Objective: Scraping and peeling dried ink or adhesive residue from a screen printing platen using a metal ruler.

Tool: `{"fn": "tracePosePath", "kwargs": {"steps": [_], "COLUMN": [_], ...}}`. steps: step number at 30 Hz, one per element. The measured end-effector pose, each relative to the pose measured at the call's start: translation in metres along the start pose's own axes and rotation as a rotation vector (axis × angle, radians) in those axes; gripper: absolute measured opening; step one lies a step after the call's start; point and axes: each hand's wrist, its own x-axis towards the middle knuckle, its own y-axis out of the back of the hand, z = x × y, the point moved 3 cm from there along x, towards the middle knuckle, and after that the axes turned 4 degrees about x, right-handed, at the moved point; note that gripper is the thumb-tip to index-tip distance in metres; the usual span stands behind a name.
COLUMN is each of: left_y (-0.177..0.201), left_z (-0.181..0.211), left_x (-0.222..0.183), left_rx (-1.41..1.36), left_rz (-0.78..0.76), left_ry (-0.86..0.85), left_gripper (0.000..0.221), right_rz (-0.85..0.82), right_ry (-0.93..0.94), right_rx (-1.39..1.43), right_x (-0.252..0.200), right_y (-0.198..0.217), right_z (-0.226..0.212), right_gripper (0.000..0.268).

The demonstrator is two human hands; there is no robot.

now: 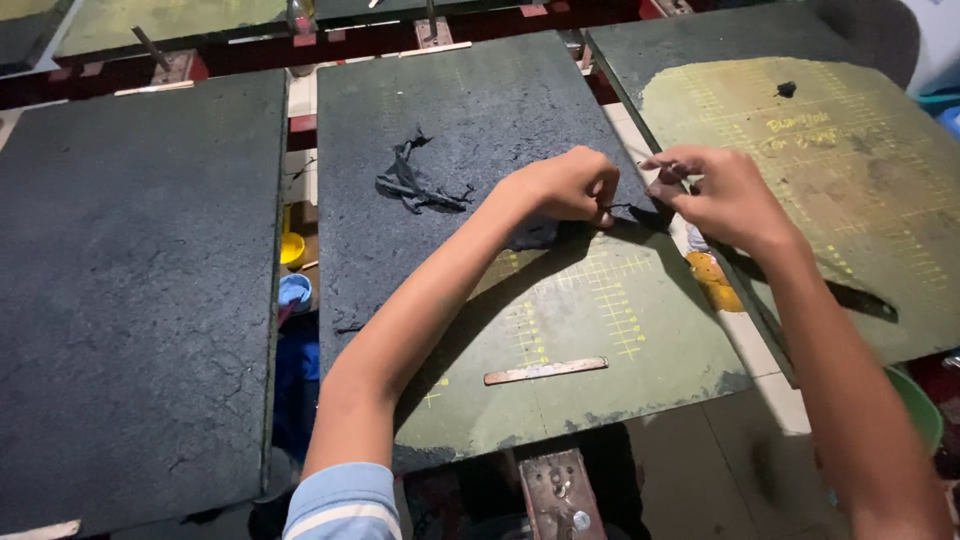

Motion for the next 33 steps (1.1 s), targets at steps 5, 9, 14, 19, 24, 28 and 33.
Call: {"fn": "tracePosePath", "kwargs": {"steps": [5, 9, 14, 19, 24, 28, 33], "left_y": [-0.001, 0.009, 0.08, 0.116, 0.049, 0.001, -0.01], "left_z": [-0.01, -0.01, 0.037, 0.099, 0.071, 0.018, 0.014], "left_x": [0.002, -0.006, -0.057, -0.108, -0.101, -0.105, -0.119], "left_rx": [-0.097, -0.309, 0.037, 0.186, 0.333, 0.32, 0.07], "left_rz": [0.038, -0.033, 0.14, 0.226, -0.235, 0.028, 0.262], "left_ry": [-0.015, 0.017, 0.122, 0.239, 0.339, 0.186, 0.111], "left_gripper": [0.02, 0.037, 0.05, 0.038, 0.061, 0.056, 0.037], "right_rz": [0.083, 0.086, 0.056, -0.008, 0.06, 0.105, 0.102], "right_ry": [0.119, 0.094, 0.019, 0.017, 0.246, 0.309, 0.237], "right_rx": [0.118, 0.231, 0.204, 0.156, 0.011, -0.026, -0.132], "right_x": [0.018, 0.018, 0.008, 0.006, 0.001, 0.004, -0.001], "right_y": [-0.003, 0.0, -0.001, -0.01, -0.022, -0.026, -0.034], "right_z": [0.033, 0.047, 0.037, 0.018, 0.019, 0.024, 0.023], "right_gripper": [0.038, 0.038, 0.021, 0.027, 0.032, 0.04, 0.058]}}
